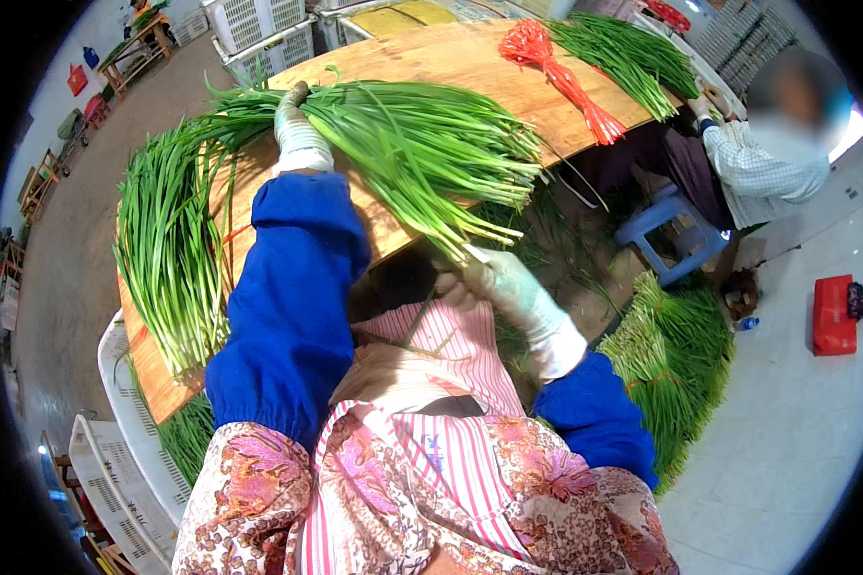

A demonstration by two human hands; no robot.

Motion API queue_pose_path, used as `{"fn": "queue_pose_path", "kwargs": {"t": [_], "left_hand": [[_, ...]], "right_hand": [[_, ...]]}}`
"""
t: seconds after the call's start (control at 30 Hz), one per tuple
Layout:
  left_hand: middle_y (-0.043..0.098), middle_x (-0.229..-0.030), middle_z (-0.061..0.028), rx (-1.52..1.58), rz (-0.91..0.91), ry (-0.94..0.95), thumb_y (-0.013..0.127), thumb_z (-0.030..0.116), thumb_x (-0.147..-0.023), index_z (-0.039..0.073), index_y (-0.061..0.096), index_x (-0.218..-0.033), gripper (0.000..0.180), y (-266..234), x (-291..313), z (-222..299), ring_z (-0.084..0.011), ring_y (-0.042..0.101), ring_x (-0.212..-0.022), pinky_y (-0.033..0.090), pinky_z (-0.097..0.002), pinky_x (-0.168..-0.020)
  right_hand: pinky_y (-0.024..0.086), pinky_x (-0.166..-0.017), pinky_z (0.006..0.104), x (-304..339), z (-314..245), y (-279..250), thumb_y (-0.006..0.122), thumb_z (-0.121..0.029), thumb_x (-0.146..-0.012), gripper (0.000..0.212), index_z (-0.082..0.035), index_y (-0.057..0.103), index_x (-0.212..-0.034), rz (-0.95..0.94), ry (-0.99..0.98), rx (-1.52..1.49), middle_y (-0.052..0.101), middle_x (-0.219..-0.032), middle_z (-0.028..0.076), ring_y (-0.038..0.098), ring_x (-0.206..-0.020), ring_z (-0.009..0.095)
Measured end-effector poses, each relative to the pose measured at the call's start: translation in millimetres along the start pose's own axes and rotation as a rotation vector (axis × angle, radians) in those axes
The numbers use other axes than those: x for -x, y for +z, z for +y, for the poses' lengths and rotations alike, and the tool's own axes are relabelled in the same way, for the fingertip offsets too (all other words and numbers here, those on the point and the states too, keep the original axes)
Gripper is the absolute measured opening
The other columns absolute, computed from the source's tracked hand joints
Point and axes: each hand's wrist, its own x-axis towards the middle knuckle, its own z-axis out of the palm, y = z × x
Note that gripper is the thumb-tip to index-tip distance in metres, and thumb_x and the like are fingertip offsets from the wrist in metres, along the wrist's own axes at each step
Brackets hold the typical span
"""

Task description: The person sorts and bundles green chives by hand on a wooden table, picking up handfuls from a pile, aligning them, and placing them into white plastic crates.

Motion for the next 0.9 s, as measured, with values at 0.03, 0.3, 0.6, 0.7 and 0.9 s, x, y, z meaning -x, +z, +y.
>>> {"fn": "queue_pose_path", "kwargs": {"t": [0.03,0.3,0.6,0.7,0.9], "left_hand": [[0.060,-0.094,-0.0229,-0.011,-0.034,-0.017,0.056,0.019,-0.082,-0.003,0.052,-0.097,0.027,-1.5,-3.7,-0.7,-0.0399,0.060,-0.078,0.051,-0.0529,-0.075],[0.061,-0.087,-0.0187,0.001,-0.051,-0.024,0.057,0.017,-0.081,0.001,0.054,-0.088,0.018,10.1,22.2,-1.9,-0.0348,0.060,-0.074,0.052,-0.0469,-0.071],[0.062,-0.087,-0.0191,0.005,-0.039,-0.018,0.057,0.017,-0.080,-0.001,0.055,-0.089,0.020,6.7,14.5,1.3,-0.0356,0.061,-0.070,0.053,-0.0466,-0.069],[0.062,-0.086,-0.0188,-0.002,-0.045,-0.027,0.057,0.018,-0.080,0.000,0.055,-0.088,0.020,5.8,18.1,2.7,-0.0352,0.061,-0.069,0.054,-0.0465,-0.069],[0.061,-0.089,-0.0199,0.006,-0.034,-0.041,0.055,0.022,-0.081,0.001,0.054,-0.096,0.026,24.1,35.9,-5.3,-0.0371,0.060,-0.073,0.051,-0.0495,-0.072]], "right_hand": [[0.045,-0.054,0.0198,-9.8,7.5,8.3,0.054,-0.035,-0.090,0.036,-0.001,0.059,-0.099,0.030,0.059,-0.193,0.062,-0.079,0.006,0.056,-0.066,0.008],[0.047,-0.056,0.0280,13.6,31.7,-17.7,0.057,-0.018,-0.079,0.018,-0.004,0.066,-0.086,0.397,-0.099,0.798,0.064,-0.071,0.011,0.060,-0.058,0.017],[0.049,-0.078,0.0364,41.5,-9.6,-89.0,0.058,-0.031,-0.081,0.033,-0.009,0.062,-0.105,0.491,-0.146,0.863,0.064,-0.096,0.012,0.062,-0.089,0.027],[0.049,-0.072,0.0364,1.4,-66.6,-29.1,0.062,-0.028,-0.078,0.027,-0.008,0.064,-0.095,0.305,-0.421,1.022,0.062,-0.088,0.012,0.061,-0.082,0.028],[0.048,-0.064,0.0384,-38.7,-49.3,-5.1,0.061,-0.022,-0.075,0.015,-0.009,0.064,-0.082,0.384,-0.454,1.229,0.062,-0.080,0.011,0.061,-0.074,0.029]]}}
